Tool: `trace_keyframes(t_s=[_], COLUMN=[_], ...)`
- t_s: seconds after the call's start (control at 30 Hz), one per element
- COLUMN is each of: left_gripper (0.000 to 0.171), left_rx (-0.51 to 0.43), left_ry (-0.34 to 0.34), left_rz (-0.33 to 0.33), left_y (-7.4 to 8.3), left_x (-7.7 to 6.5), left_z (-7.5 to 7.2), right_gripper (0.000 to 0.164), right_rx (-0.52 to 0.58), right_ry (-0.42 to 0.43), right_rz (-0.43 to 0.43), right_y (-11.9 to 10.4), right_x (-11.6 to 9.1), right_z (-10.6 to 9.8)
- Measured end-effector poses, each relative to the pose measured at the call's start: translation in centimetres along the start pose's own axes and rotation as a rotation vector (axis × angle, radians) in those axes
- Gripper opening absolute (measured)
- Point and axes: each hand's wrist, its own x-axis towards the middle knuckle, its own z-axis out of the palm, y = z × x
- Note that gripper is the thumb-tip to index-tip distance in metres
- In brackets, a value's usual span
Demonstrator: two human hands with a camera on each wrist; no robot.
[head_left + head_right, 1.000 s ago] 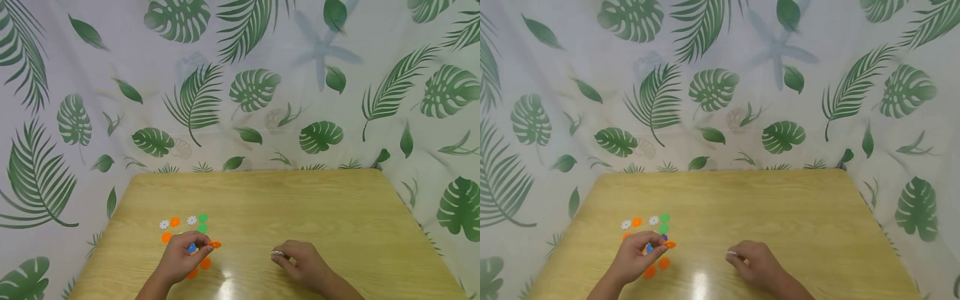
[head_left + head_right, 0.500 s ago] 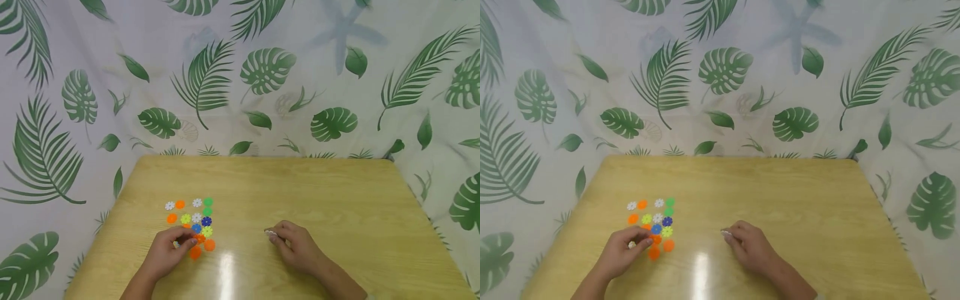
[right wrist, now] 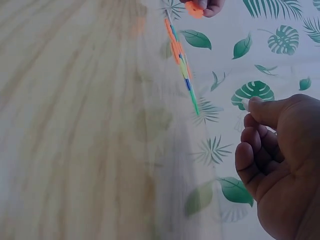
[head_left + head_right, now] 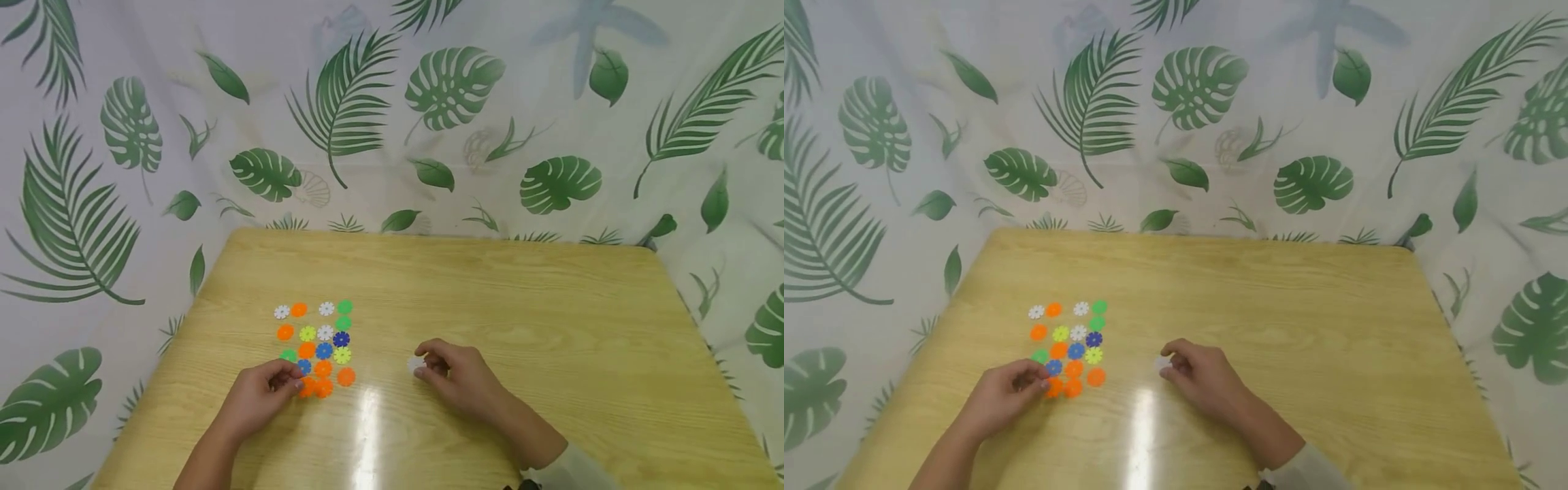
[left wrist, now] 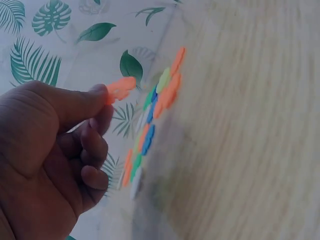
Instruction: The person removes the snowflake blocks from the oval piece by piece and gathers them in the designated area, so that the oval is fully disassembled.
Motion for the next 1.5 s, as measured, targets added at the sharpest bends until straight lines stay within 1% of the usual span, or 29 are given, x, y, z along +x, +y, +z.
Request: trace_keyframes(t_s=[0.07, 0.17, 0.3, 0.57, 0.7, 0.83, 0.97, 1.07, 1.23, 1.33, 1.5], left_gripper=[0.006, 0.007, 0.006, 0.006, 0.007, 0.007, 0.008, 0.008, 0.009, 0.009, 0.009], left_rx=[0.033, 0.08, 0.112, 0.229, 0.254, 0.273, 0.29, 0.305, 0.321, 0.327, 0.337], left_ry=[-0.026, -0.049, -0.062, -0.09, -0.1, -0.089, -0.073, -0.07, -0.071, -0.068, -0.06], left_rz=[-0.042, -0.09, -0.13, -0.136, -0.142, -0.146, -0.146, -0.166, -0.211, -0.212, -0.215], left_y=[-0.2, -0.4, -0.5, -0.6, -0.7, -0.6, -0.4, -0.4, -0.4, -0.3, -0.2], left_x=[-0.1, -0.2, -0.3, 0.1, 0.3, 0.5, 0.5, 0.5, 0.7, 0.8, 0.8], left_z=[0.0, 0.0, 0.1, 0.3, 0.2, 0.1, 0.2, 0.3, 0.5, 0.5, 0.6], right_gripper=[0.02, 0.019, 0.02, 0.019, 0.018, 0.017, 0.017, 0.018, 0.019, 0.019, 0.022], right_rx=[0.008, 0.002, -0.023, -0.071, -0.114, -0.19, -0.275, -0.322, -0.363, -0.397, -0.446], right_ry=[-0.009, -0.034, -0.091, -0.222, -0.259, -0.261, -0.253, -0.252, -0.243, -0.243, -0.264], right_rz=[0.003, 0.031, 0.092, 0.191, 0.225, 0.208, 0.191, 0.185, 0.157, 0.151, 0.165], right_y=[0.0, -0.3, -0.4, 0.0, -0.1, -0.3, -0.6, -0.8, -1.1, -1.0, -1.3], right_x=[0.6, 1.8, 3.5, 6.2, 7.6, 8.8, 9.5, 9.7, 9.8, 9.9, 9.9], right_z=[0.4, 1.1, 2.4, 4.9, 5.7, 6.4, 6.9, 7.2, 7.5, 7.7, 7.9])
